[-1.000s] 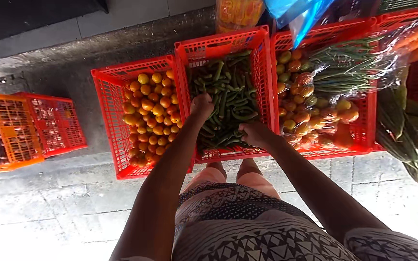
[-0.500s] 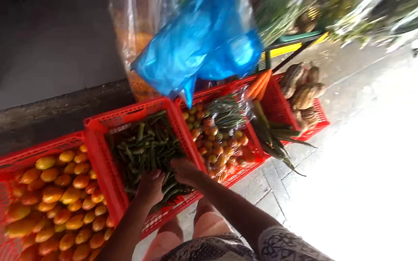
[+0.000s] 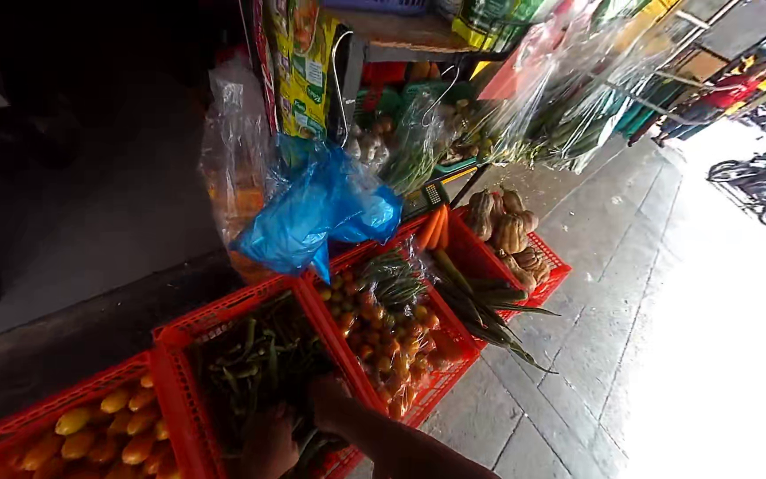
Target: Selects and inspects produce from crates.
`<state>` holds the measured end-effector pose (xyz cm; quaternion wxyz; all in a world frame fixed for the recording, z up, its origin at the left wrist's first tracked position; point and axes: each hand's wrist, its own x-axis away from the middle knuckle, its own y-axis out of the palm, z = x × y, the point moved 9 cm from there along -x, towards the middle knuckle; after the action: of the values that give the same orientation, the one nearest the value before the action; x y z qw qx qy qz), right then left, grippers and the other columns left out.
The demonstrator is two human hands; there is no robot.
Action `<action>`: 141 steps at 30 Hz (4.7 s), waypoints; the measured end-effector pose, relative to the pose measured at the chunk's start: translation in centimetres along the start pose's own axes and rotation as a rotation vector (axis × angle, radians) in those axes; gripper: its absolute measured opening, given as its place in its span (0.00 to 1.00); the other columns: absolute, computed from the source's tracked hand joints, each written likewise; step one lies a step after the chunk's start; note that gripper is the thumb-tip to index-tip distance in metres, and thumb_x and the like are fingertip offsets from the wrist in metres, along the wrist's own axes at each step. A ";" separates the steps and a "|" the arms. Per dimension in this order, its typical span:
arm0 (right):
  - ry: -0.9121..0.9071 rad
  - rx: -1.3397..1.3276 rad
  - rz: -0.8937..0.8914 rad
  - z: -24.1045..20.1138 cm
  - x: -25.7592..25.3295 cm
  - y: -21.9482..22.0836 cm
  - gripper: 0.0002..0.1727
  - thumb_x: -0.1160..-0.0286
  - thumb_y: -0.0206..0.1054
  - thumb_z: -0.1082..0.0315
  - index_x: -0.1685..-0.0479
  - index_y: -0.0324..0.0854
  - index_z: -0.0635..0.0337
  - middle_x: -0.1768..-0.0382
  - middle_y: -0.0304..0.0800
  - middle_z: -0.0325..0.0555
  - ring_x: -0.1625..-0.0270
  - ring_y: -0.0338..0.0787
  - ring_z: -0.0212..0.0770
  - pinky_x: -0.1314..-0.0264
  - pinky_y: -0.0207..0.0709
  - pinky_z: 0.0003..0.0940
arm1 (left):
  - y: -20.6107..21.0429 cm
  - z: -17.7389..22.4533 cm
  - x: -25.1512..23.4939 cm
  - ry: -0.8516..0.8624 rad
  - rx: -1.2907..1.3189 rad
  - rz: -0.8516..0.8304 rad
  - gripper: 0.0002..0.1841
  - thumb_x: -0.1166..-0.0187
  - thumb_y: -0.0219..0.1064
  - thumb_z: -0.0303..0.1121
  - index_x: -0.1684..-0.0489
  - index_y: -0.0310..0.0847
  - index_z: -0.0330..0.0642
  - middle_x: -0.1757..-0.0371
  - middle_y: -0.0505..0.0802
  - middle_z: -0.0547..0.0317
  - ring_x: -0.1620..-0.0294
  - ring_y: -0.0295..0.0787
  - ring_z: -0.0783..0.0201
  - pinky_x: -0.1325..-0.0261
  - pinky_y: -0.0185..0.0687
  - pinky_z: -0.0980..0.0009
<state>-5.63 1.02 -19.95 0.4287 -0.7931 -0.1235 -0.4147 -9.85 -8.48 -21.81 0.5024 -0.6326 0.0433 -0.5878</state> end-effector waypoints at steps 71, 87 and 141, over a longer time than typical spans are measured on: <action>-0.510 -1.703 -0.260 -1.4 3.4 -0.4 0.39 0.51 0.90 0.58 0.33 0.80 0.55 0.58 0.93 0.49 0.57 0.94 0.45 0.44 0.90 0.46 | -4.0 -5.7 7.8 -0.080 1.464 0.745 0.21 0.22 0.74 0.29 0.31 0.81 0.38 0.38 0.93 0.49 0.43 0.94 0.58 0.36 0.90 0.56; -0.242 -0.888 -0.395 -4.5 4.3 0.3 0.32 0.19 0.67 0.67 0.15 0.63 0.52 0.30 0.84 0.51 0.36 0.90 0.48 0.35 0.88 0.48 | 1.0 -0.8 4.2 -0.062 2.235 0.414 0.36 0.16 0.43 0.71 0.30 0.81 0.53 0.40 0.91 0.58 0.42 0.87 0.61 0.42 0.86 0.54; -0.336 -0.247 -0.011 -6.1 4.9 -0.1 0.26 0.22 0.74 0.58 0.32 0.78 0.66 0.40 0.87 0.62 0.39 0.89 0.59 0.34 0.82 0.59 | 4.8 0.7 6.1 -0.198 2.519 0.780 0.37 0.18 0.36 0.74 0.35 0.78 0.58 0.55 0.91 0.64 0.56 0.90 0.67 0.56 0.88 0.64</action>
<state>-5.98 -4.50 -14.37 0.2996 -0.8969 -0.1458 -0.2909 -4.82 -14.38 -20.68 0.8789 0.2779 -0.3876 0.0049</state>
